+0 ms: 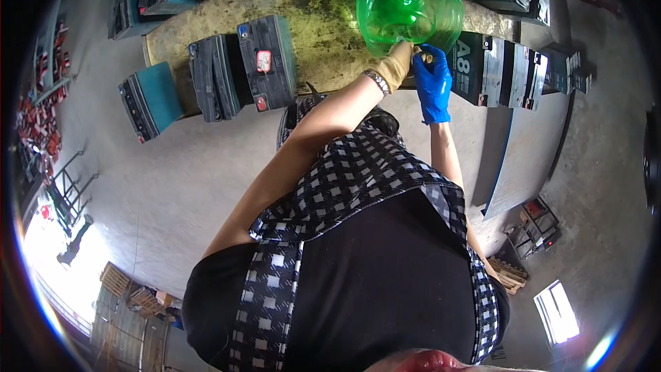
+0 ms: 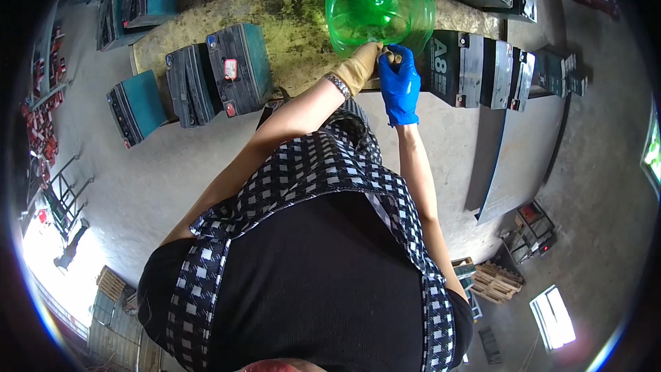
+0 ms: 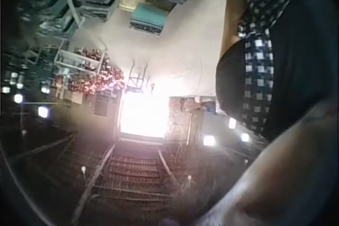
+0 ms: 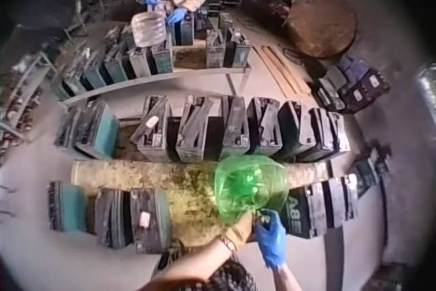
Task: Filling lead-acid or similar battery components with liquid using a syringe at an assembly workbench.
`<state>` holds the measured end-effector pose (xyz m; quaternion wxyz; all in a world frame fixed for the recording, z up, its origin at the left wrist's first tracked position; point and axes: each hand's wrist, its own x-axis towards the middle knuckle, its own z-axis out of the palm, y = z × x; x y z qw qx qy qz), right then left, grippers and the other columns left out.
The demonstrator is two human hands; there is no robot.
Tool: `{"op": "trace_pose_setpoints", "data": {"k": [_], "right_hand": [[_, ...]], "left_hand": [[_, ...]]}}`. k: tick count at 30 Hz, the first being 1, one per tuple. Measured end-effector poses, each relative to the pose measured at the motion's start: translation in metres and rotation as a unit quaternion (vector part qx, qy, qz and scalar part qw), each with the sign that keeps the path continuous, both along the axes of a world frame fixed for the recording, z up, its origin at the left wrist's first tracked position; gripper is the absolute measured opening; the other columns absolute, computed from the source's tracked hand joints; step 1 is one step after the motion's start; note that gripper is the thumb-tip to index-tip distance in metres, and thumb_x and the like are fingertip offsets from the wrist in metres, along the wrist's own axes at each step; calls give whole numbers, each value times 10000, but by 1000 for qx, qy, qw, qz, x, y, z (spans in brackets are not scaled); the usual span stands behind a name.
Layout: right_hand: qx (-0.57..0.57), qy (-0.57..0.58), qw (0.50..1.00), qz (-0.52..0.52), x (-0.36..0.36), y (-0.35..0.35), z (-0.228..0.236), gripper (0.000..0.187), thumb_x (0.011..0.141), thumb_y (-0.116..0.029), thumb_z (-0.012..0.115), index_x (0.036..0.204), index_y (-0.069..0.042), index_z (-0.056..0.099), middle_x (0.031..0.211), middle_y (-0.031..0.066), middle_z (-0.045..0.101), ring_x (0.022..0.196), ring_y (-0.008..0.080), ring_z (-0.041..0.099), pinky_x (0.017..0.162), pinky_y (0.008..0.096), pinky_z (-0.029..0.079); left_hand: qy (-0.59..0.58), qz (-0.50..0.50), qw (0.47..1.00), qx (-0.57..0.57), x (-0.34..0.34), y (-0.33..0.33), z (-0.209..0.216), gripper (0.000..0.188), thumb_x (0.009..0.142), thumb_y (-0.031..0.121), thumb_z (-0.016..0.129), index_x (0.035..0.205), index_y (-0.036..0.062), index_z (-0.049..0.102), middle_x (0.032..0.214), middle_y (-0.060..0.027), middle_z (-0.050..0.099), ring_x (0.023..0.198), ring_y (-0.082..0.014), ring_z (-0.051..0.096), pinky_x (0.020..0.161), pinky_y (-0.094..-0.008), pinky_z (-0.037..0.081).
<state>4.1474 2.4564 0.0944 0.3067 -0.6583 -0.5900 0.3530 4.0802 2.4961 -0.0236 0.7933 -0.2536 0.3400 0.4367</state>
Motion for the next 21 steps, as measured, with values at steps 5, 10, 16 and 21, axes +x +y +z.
{"op": "trace_pose_setpoints", "data": {"k": [5, 10, 16, 21], "right_hand": [[-18, 17, 1000, 5, 8, -12, 16, 253, 896, -111, 675, 1142, -72, 631, 710, -35, 570, 619, 32, 469, 557, 222, 418], [-43, 54, 998, -12, 13, -18, 26, 229, 902, -86, 667, 1127, -63, 628, 747, -29, 588, 607, 27, 471, 514, 208, 380], [-49, 98, 993, -41, 15, -30, 47, 194, 891, -96, 672, 1080, -76, 631, 660, -59, 509, 597, 20, 408, 532, 207, 350], [-80, 95, 991, -49, 14, -32, 56, 192, 906, -104, 662, 1092, -71, 627, 690, -51, 545, 599, 19, 432, 530, 203, 352]], "left_hand": [[-14, 21, 998, -60, -3, -3, 9, 241, 994, 245, 488, 867, 41, 475, 677, -78, 506, 599, -244, 539, 591, -447, 508], [-26, 42, 997, -59, -4, -3, 17, 181, 984, 187, 502, 866, 54, 465, 681, -71, 496, 585, -217, 498, 682, -492, 486], [-50, 61, 990, -114, -4, -1, 24, 163, 985, 173, 480, 877, 52, 459, 701, -74, 500, 556, -212, 480, 719, -496, 503], [-57, 52, 987, -141, -3, 2, 19, 182, 1007, 217, 434, 907, 66, 453, 706, -69, 473, 512, -229, 439, 720, -518, 538]]}}
